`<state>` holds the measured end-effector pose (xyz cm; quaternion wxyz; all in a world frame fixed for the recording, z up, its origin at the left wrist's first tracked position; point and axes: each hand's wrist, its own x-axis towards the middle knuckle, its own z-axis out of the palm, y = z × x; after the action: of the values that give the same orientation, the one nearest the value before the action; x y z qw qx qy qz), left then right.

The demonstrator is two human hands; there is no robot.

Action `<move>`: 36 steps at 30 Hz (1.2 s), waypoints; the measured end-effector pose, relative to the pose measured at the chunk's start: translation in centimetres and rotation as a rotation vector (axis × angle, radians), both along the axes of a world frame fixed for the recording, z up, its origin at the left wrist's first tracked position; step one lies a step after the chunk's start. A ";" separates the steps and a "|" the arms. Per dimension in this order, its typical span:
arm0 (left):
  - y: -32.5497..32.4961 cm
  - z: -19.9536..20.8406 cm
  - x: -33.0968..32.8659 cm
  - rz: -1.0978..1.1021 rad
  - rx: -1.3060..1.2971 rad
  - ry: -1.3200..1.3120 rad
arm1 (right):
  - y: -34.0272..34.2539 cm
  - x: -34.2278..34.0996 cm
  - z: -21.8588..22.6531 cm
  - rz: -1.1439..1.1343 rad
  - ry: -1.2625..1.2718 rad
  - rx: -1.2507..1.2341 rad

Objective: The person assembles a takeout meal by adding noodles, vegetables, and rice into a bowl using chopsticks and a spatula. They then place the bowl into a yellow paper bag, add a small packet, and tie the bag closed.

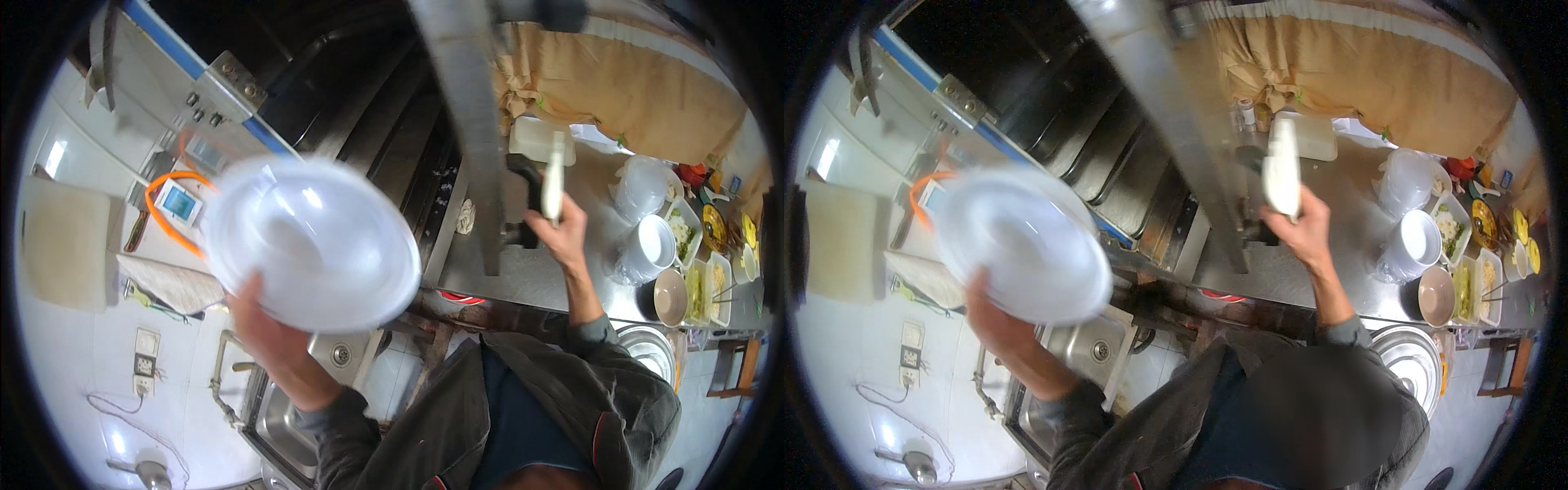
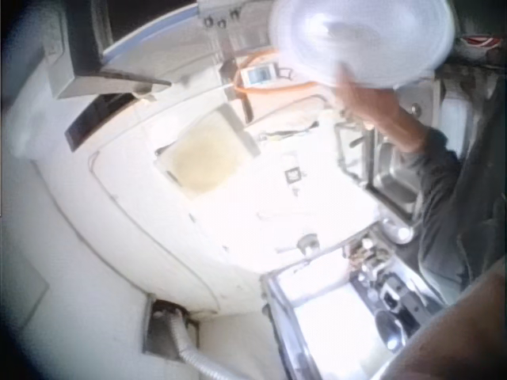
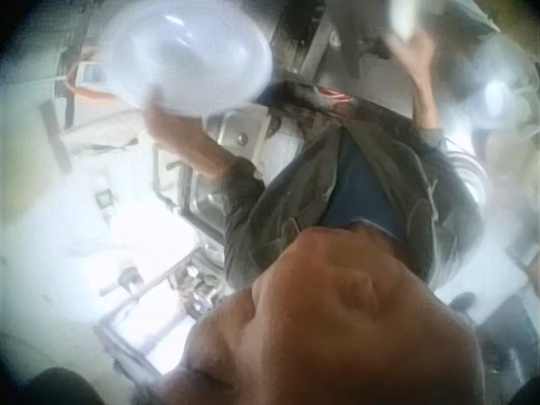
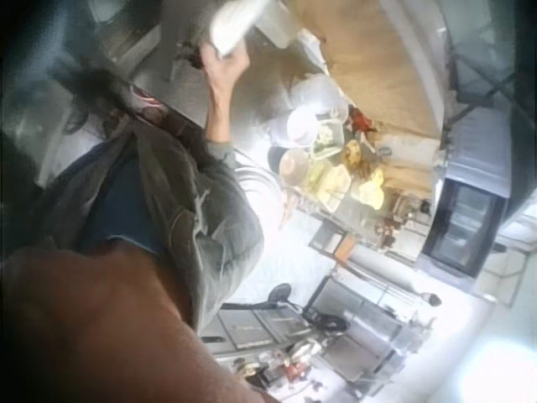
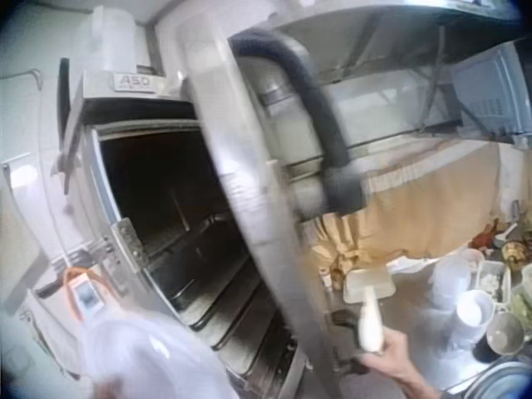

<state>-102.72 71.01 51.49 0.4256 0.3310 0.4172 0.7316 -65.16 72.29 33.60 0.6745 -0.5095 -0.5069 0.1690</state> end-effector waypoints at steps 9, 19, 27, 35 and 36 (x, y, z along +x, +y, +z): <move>0.9 -20.4 2.3 -0.889 -0.462 0.162 | -3.6 1.0 0.3 -0.499 -0.016 0.046; 2.3 -26.3 3.1 -1.010 -0.603 0.074 | -3.5 -4.2 -1.9 -0.546 -0.429 -0.093; 8.1 -29.7 8.1 -0.723 -0.600 0.109 | 29.5 1.3 -8.2 0.014 -0.749 -0.386; 7.8 -29.0 7.8 -0.546 -0.735 -0.095 | 45.9 -2.5 -5.9 0.056 -1.214 -0.295; 7.2 -28.9 7.4 -0.528 -0.763 -0.102 | 46.8 -2.6 -6.5 0.109 -1.206 -0.291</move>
<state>-95.30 78.19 22.56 0.7087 0.2092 0.5363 0.4079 -67.76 119.06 27.07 0.1835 -0.5756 -0.7955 -0.0468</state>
